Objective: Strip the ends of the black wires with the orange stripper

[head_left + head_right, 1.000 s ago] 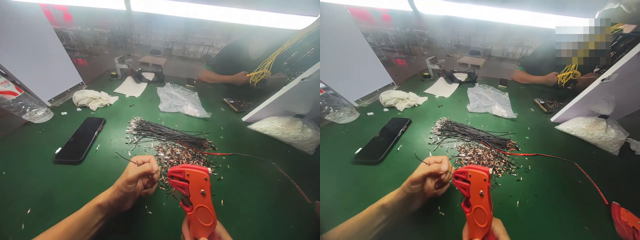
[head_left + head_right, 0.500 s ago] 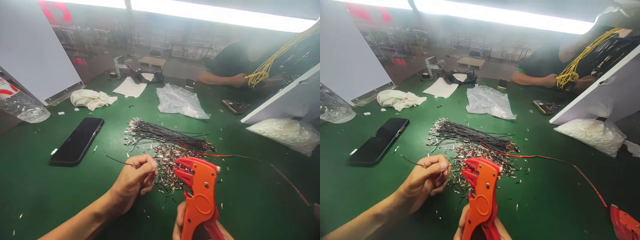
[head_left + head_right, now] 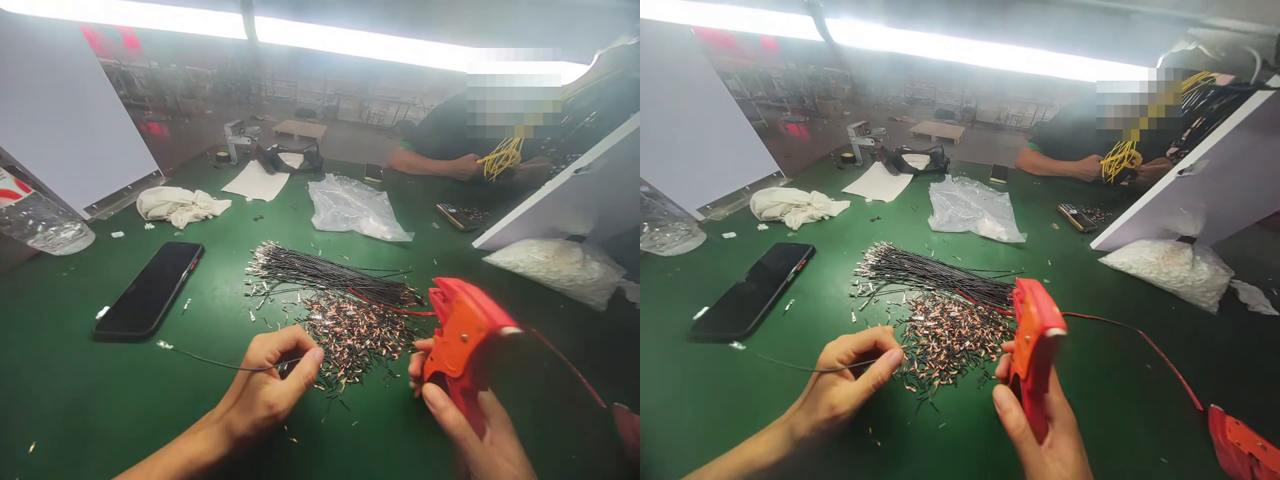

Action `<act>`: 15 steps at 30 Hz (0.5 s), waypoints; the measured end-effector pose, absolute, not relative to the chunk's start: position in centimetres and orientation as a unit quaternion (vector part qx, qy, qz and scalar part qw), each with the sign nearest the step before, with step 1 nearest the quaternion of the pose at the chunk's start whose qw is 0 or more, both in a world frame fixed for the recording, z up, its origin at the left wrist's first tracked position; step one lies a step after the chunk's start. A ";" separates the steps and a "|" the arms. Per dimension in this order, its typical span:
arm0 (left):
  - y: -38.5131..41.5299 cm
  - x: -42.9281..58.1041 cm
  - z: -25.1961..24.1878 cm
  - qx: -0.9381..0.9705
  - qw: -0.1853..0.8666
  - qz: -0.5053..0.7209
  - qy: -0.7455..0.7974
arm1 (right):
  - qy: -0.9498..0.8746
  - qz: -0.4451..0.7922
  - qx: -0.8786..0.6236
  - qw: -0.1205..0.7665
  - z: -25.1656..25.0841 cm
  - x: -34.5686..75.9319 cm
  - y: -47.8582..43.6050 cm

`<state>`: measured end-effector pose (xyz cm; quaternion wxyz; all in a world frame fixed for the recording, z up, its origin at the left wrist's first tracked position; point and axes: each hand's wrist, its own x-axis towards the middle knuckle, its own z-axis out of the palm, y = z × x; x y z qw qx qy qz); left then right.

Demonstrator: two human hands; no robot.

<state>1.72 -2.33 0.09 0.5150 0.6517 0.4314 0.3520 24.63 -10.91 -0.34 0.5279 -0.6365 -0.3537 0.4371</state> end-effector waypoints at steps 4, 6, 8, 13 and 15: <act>-2.5 1.8 -0.3 0.735 0.403 0.383 0.388 | -0.339 0.477 -0.623 0.518 -0.3 24.4 -10.9; -2.7 2.0 -0.5 0.764 0.359 0.392 0.365 | -0.285 0.606 -0.521 0.529 0.1 24.1 -10.9; -3.0 2.1 -0.6 0.784 0.339 0.388 0.346 | -0.232 0.702 -0.419 0.527 0.3 23.7 -11.0; -3.9 2.6 -1.4 0.816 0.345 0.341 0.315 | -0.303 0.723 -0.364 0.503 -1.0 22.8 -11.2; -4.2 2.8 -1.8 0.814 0.357 0.327 0.321 | -0.314 0.723 -0.385 0.480 -1.6 22.4 -11.5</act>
